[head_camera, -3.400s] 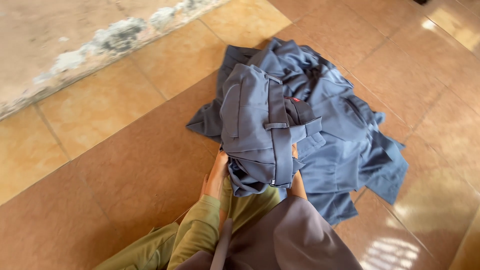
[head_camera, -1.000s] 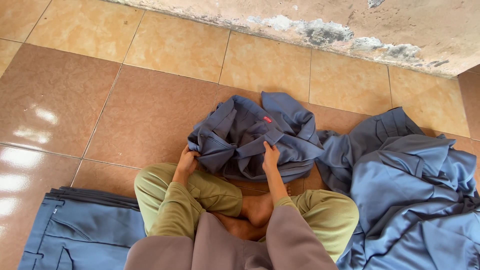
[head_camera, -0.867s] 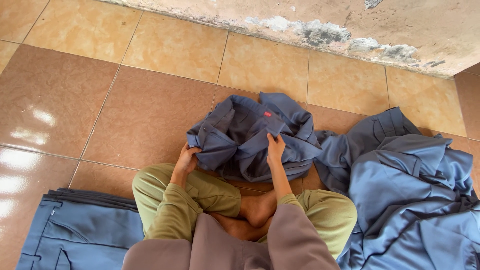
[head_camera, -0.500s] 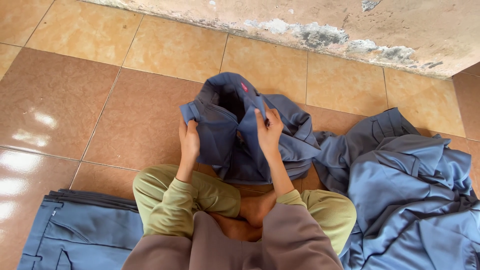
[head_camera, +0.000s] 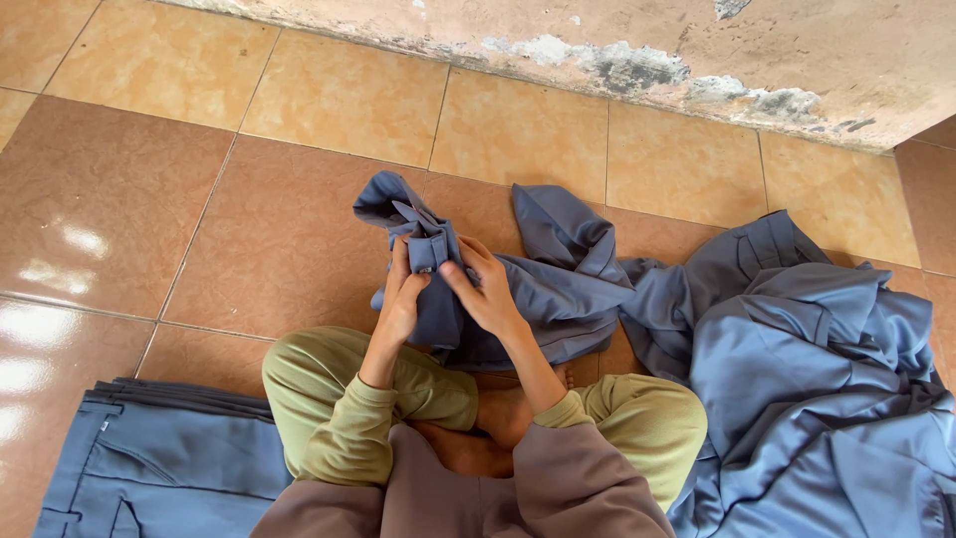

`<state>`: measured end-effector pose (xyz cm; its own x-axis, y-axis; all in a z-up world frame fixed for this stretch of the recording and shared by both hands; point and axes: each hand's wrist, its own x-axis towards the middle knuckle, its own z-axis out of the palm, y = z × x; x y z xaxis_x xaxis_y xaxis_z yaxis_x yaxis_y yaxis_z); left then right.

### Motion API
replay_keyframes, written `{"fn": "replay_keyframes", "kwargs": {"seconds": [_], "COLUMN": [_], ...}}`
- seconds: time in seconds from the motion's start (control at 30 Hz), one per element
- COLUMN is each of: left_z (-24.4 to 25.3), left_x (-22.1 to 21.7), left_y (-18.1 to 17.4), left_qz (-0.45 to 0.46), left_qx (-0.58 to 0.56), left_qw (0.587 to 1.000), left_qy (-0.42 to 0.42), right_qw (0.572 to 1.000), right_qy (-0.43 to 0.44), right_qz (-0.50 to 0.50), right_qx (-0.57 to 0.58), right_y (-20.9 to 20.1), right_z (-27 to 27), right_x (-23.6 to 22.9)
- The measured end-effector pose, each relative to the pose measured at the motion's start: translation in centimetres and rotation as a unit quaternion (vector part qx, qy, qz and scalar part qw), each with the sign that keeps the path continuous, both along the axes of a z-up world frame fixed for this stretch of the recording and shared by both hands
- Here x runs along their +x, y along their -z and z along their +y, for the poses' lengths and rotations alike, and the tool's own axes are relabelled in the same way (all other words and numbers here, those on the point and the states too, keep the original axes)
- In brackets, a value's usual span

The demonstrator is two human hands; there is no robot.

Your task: A person sitting on the floor unfolds a pair of blue pants and then folds them neatly into a rectangular shape.

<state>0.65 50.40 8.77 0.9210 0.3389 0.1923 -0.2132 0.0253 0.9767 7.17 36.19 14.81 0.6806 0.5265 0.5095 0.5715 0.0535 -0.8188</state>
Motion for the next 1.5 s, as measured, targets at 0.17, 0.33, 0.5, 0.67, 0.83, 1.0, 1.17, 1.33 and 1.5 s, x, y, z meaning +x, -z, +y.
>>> {"fn": "replay_keyframes", "kwargs": {"seconds": [0.17,0.33,0.5,0.67,0.83,1.0,1.17,1.33,1.5], "left_z": [-0.3,-0.8,-1.2,-2.5,-3.5,-4.0,-3.5,-3.1,-2.3], "left_x": [-0.4,-0.1,0.9,0.2,-0.2,0.7,0.9,2.0,3.3], "left_y": [-3.0,-4.5,-2.6,-5.7,-6.1,-5.5,-6.4,-8.1,-10.0], "left_qz": [0.012,0.03,-0.048,0.008,-0.049,0.013,0.023,-0.031,-0.074], "left_qx": [-0.009,-0.011,0.001,0.171,0.218,0.176,0.254,0.239,0.177], "left_qw": [1.0,0.999,0.993,0.946,0.944,0.971,0.949,0.952,0.96], "left_qy": [0.021,0.023,-0.104,-0.276,-0.244,-0.164,-0.184,-0.19,-0.204], "right_qw": [0.999,0.996,0.989,0.975,0.956,0.947,0.948,0.928,0.847], "right_qy": [0.033,0.072,0.141,0.211,0.271,0.225,0.202,0.28,0.412], "right_qz": [-0.022,-0.043,-0.014,-0.048,-0.109,-0.197,-0.193,-0.191,-0.295], "right_qx": [0.01,0.016,0.048,0.041,-0.015,-0.116,-0.152,-0.152,-0.16], "right_y": [-0.4,-0.4,0.7,-0.7,-0.6,1.8,3.6,6.8,11.9], "right_z": [0.1,0.1,-0.4,0.0,0.3,0.0,-0.6,-0.5,-1.3], "right_x": [-0.7,-0.8,-0.3,-1.4,-2.2,-2.8,-3.3,-5.2,-6.0]}}
